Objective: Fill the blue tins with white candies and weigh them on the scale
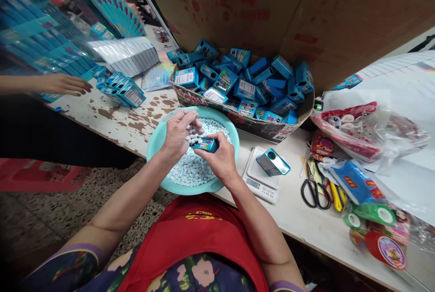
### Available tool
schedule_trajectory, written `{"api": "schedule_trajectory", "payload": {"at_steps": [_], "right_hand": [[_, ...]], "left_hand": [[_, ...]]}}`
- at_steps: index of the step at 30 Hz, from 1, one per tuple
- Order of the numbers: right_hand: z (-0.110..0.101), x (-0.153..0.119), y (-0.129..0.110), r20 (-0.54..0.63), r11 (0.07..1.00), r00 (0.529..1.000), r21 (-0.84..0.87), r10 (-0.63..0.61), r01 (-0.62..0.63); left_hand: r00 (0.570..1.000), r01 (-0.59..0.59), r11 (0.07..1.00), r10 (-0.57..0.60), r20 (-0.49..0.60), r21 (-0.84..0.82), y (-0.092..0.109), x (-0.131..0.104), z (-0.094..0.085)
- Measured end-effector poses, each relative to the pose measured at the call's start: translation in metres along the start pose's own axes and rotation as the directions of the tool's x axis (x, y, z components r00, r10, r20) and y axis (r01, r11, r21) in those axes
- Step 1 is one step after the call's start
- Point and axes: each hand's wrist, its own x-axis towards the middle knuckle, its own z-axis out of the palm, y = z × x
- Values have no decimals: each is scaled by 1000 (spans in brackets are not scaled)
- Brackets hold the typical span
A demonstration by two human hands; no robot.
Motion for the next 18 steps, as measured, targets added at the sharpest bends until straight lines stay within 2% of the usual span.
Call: {"api": "schedule_trajectory", "payload": {"at_steps": [7,12,16,18], "right_hand": [[-5,-4,-6,-24,1000,999,3,-25,25],[-6,-1,1,-27,1000,1000,-14,-9,9],[-20,-7,9,-39,993,999,118,33,-28],[-30,-12,10,-93,983,995,182,27,-10]], "left_hand": [[999,-26,999,25,27,24,1,-5,3],[993,-9,998,1,118,65,-4,-12,7],[997,-30,997,24,78,65,-4,8,-6],[996,-20,973,-1,93,228,-11,27,-18]]}}
